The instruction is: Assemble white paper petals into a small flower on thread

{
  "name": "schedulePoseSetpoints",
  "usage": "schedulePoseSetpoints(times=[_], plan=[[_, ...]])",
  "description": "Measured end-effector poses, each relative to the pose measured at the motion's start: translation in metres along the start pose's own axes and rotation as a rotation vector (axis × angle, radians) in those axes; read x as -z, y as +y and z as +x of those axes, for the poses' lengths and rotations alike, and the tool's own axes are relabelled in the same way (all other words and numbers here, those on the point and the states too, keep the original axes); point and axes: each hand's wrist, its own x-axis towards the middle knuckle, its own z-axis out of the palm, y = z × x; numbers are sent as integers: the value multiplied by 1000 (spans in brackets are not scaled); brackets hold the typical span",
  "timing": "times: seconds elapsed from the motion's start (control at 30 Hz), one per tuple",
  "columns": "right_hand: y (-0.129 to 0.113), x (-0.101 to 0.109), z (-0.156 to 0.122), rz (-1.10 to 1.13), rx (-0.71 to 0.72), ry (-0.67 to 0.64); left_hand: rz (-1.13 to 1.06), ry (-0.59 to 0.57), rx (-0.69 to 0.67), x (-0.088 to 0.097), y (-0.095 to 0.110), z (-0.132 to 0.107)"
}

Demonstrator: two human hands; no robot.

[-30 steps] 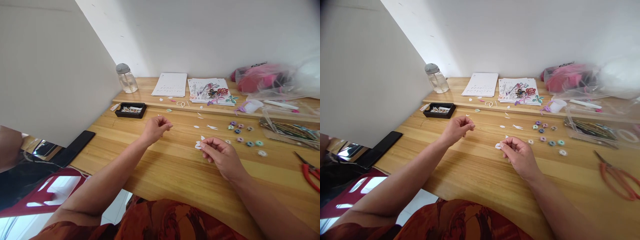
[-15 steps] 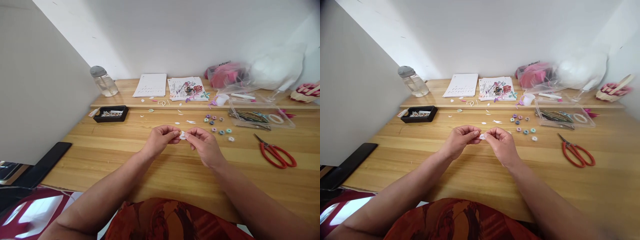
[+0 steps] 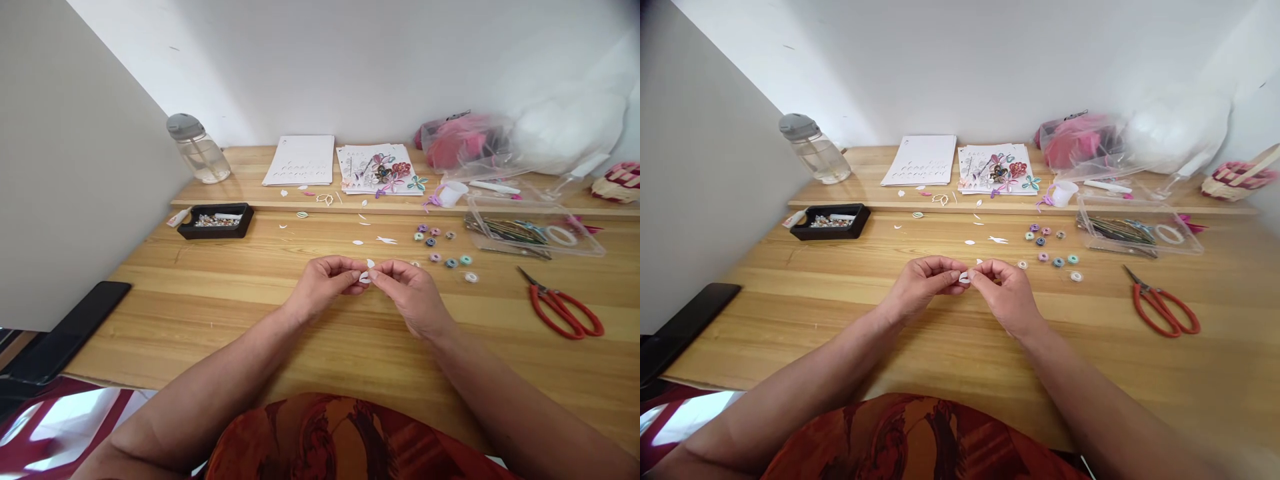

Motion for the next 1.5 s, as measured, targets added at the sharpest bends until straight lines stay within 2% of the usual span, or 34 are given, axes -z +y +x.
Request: schedulePoseSetpoints(times=[0.17, 0.4, 0.57, 0.87, 1.5], plan=[[3, 2, 0, 3, -15, -2, 16, -32, 0, 3, 1, -2], [2, 2, 0, -40, -7, -29, 43, 9, 11, 2, -1, 0], [-1, 1, 1, 8, -8, 19, 62, 18, 8, 2, -1, -1], [-3, -1, 0, -8, 0, 7, 99, 31, 54, 2, 2, -2], [0, 2, 0, -108, 45, -25, 167, -7, 62, 3, 4, -2]])
